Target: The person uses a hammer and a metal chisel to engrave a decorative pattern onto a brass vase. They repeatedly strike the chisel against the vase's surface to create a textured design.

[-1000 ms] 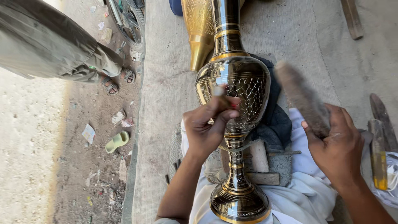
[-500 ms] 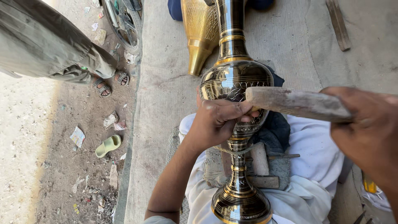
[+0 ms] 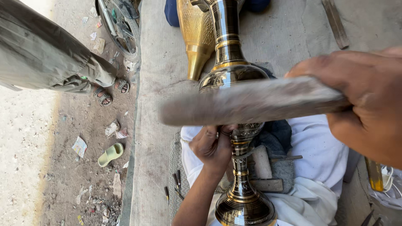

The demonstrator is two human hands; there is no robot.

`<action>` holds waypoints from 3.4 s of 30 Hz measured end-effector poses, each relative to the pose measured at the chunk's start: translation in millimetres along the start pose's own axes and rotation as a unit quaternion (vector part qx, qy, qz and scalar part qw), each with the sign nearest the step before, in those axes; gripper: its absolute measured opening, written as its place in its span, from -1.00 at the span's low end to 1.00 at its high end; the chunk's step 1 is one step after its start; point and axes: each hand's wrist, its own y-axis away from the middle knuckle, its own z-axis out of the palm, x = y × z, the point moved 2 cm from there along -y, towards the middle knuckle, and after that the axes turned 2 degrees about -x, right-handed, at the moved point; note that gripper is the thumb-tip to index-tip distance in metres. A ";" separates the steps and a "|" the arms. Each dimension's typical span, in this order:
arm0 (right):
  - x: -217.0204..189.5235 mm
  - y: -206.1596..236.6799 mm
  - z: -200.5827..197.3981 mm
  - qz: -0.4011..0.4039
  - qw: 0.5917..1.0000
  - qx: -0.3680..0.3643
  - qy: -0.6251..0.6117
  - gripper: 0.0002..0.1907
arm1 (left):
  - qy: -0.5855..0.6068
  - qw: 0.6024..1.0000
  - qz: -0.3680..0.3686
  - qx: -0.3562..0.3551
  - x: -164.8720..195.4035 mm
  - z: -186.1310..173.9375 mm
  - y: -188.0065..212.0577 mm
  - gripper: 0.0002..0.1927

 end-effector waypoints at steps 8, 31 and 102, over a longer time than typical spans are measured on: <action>6.0 -14.2 -1.4 0.048 0.995 -0.015 0.086 -0.34 | -0.002 0.997 -0.037 -0.070 -1.0 2.7 -13.6 -0.59; 41.6 147.8 135.8 0.286 0.888 0.215 -0.290 -0.82 | -0.015 0.911 0.036 -0.411 15.2 -7.8 -74.5 -0.34; 65.2 192.6 186.6 0.334 0.787 0.230 -0.465 -0.67 | -0.103 0.880 0.042 -0.462 28.0 6.7 -77.9 -0.29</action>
